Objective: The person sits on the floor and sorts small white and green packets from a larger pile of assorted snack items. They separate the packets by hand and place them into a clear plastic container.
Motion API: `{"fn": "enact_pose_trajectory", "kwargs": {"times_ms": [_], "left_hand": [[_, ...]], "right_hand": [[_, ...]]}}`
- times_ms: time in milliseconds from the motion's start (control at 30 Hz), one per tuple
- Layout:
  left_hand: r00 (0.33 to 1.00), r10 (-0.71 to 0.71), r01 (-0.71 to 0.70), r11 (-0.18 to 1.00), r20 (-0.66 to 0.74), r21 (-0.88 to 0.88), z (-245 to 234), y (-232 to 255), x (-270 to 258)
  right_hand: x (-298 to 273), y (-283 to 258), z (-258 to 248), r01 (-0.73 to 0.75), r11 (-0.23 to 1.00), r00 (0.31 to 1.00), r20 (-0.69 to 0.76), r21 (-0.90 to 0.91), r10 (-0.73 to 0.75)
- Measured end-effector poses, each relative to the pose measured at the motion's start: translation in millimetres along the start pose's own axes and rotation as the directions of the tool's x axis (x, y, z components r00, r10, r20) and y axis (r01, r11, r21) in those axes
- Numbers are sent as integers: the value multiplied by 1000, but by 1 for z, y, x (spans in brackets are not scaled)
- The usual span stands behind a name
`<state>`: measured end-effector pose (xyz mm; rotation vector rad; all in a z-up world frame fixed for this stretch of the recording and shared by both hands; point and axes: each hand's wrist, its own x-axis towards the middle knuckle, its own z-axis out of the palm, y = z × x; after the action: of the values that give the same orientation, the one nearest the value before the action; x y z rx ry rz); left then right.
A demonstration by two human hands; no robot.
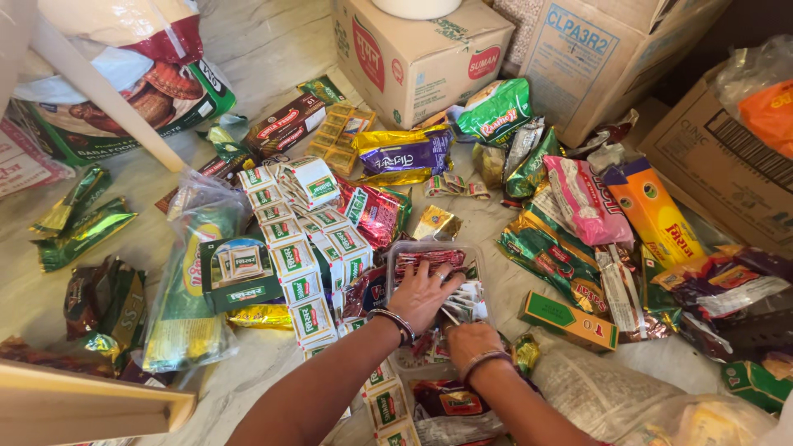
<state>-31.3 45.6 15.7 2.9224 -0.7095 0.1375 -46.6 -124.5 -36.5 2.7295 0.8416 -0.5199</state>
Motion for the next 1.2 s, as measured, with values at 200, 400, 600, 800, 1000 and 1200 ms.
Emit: {"fn": "enact_pose_trajectory", "kwargs": {"times_ms": [200, 400, 600, 800, 1000, 1200], "left_hand": [[999, 33, -32, 999, 41, -36, -10, -5, -2], [998, 31, -28, 998, 60, -56, -15, -5, -2], [993, 15, -8, 998, 117, -62, -17, -6, 0], [994, 25, -19, 998, 107, -55, -18, -5, 1], [995, 26, -19, 998, 101, -64, -13, -7, 1], [994, 39, -35, 998, 102, -45, -16, -7, -1]], "right_hand": [[16, -3, 12, -82, 996, 997, 10, 46, 82], [8, -3, -4, -21, 998, 990, -136, 63, 29], [-1, -7, -19, -62, 980, 998, -15, 190, 66], [-6, -8, -40, -5, 985, 997, -79, 170, 19], [-21, -2, -47, -54, 944, 997, -35, 325, 69], [-4, -4, -38, -97, 968, 995, 17, 233, 95]]}}
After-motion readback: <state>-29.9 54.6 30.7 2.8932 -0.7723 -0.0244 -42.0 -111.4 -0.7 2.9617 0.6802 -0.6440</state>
